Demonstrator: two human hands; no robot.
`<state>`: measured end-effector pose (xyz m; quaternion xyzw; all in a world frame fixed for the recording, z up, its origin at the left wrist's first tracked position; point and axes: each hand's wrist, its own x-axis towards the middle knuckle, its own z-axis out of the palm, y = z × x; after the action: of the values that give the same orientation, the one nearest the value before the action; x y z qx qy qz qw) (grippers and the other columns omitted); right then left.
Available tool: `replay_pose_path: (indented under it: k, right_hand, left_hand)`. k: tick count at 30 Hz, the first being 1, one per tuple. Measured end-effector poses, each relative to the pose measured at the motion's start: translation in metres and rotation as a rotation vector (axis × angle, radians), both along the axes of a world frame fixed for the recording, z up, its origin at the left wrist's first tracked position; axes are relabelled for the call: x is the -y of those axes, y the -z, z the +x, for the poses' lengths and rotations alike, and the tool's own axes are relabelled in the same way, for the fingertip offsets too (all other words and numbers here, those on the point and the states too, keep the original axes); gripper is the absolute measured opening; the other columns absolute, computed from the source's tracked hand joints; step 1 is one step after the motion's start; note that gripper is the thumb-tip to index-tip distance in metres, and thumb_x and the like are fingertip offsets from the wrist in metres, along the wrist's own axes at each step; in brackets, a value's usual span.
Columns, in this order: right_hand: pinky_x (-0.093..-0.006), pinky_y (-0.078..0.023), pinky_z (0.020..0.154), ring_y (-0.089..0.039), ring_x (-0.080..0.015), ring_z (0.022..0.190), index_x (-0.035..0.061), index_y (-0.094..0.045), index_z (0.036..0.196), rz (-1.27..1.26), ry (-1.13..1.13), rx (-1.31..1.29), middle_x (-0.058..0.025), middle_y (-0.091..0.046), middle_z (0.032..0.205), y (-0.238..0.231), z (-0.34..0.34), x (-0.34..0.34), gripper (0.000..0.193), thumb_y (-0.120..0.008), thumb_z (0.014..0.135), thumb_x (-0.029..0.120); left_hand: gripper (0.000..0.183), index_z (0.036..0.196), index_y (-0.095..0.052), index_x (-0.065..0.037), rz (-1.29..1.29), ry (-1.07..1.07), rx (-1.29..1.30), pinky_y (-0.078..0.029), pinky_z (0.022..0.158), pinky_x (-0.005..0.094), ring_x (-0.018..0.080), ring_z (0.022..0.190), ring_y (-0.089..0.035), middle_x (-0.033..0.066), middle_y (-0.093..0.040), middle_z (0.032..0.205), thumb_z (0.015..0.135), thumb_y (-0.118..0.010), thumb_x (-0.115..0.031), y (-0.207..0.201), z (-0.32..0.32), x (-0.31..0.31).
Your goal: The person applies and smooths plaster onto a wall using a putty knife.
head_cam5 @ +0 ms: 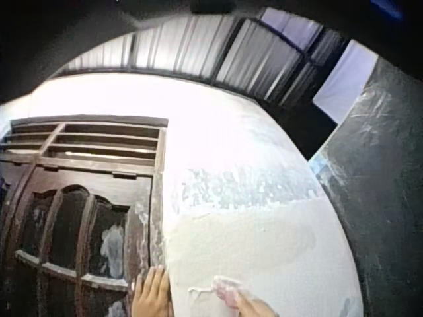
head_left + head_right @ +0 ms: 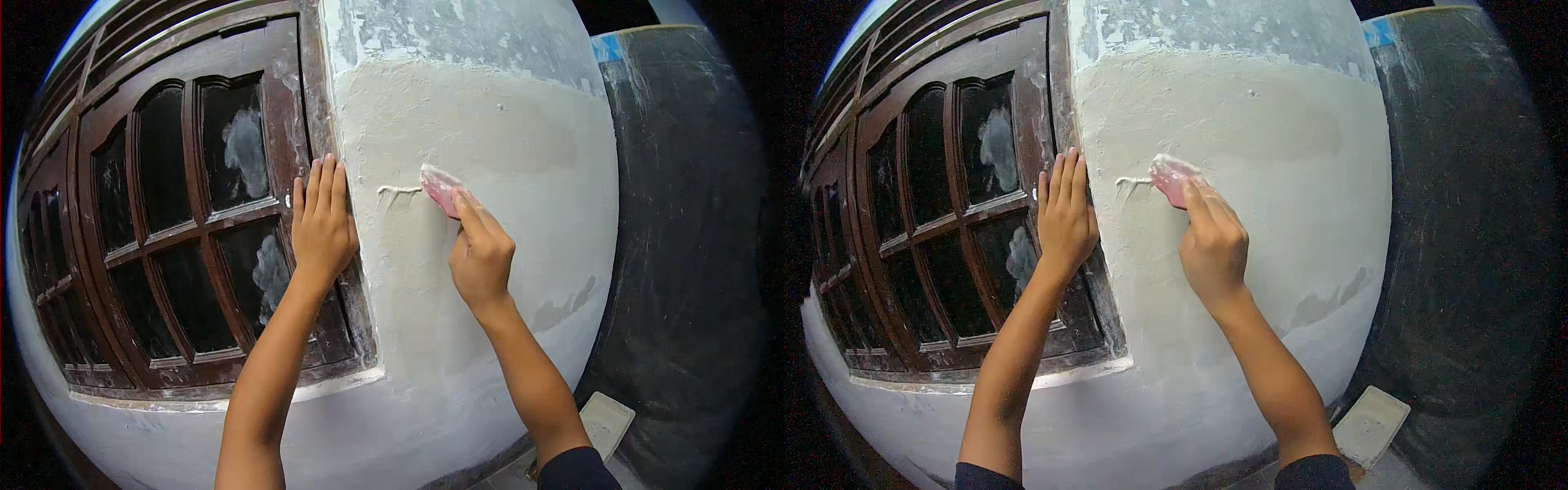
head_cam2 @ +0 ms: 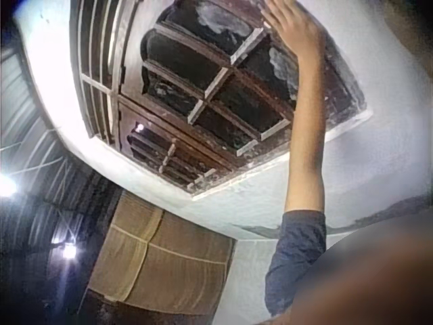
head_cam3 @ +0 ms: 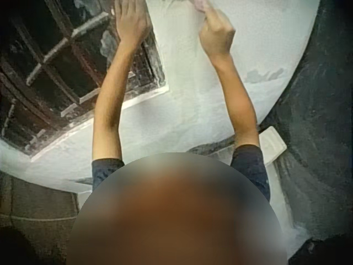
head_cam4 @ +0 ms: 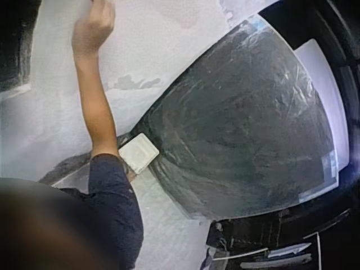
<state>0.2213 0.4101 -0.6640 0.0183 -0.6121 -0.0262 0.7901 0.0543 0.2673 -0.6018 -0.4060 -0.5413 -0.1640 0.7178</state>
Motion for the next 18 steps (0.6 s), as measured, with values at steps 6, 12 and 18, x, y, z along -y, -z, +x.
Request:
replay_pose_path:
  k: [6, 12, 18]
  right_hand:
    - [-0.0427, -0.052, 0.095, -0.063, -0.0395, 0.109, -0.0043, -0.063, 0.119, 0.097, 0.186, -0.042, -0.0241, -0.066, 0.114, 0.024, -0.046, -0.023, 0.046, -0.052, 0.075, -0.014]
    - [-0.0436, -0.052, 0.095, -0.060, -0.0392, 0.115, -0.0050, -0.060, 0.123, 0.083, 0.206, 0.120, -0.0245, -0.063, 0.121, 0.032, -0.054, -0.032, 0.050, -0.055, 0.073, -0.012]
    - [-0.0421, -0.051, 0.094, -0.061, -0.0369, 0.112, -0.0045, -0.063, 0.118, 0.150, 0.186, 0.211, -0.0227, -0.064, 0.118, 0.054, -0.019, -0.031, 0.044, -0.055, 0.075, -0.009]
  left_hand:
    - [0.068, 0.144, -0.037, 0.000, 0.000, -0.029, 0.014, -0.018, 0.118, 0.0500, 0.0307, 0.143, -0.032, 0.0161, -0.038, 0.151, 0.078, -0.048, -0.009, 0.000, 0.001, 0.002]
    - [0.068, 0.144, -0.038, 0.000, 0.007, -0.046, 0.015, -0.017, 0.118, 0.0493, 0.0306, 0.143, -0.032, 0.0157, -0.038, 0.151, 0.077, -0.049, -0.010, 0.001, 0.001, 0.000]
    - [0.068, 0.145, -0.037, -0.001, 0.002, -0.001, 0.056, -0.014, 0.119, 0.0478, 0.0296, 0.144, -0.029, 0.0145, -0.036, 0.152, 0.077, -0.049, -0.003, 0.002, 0.001, -0.002]
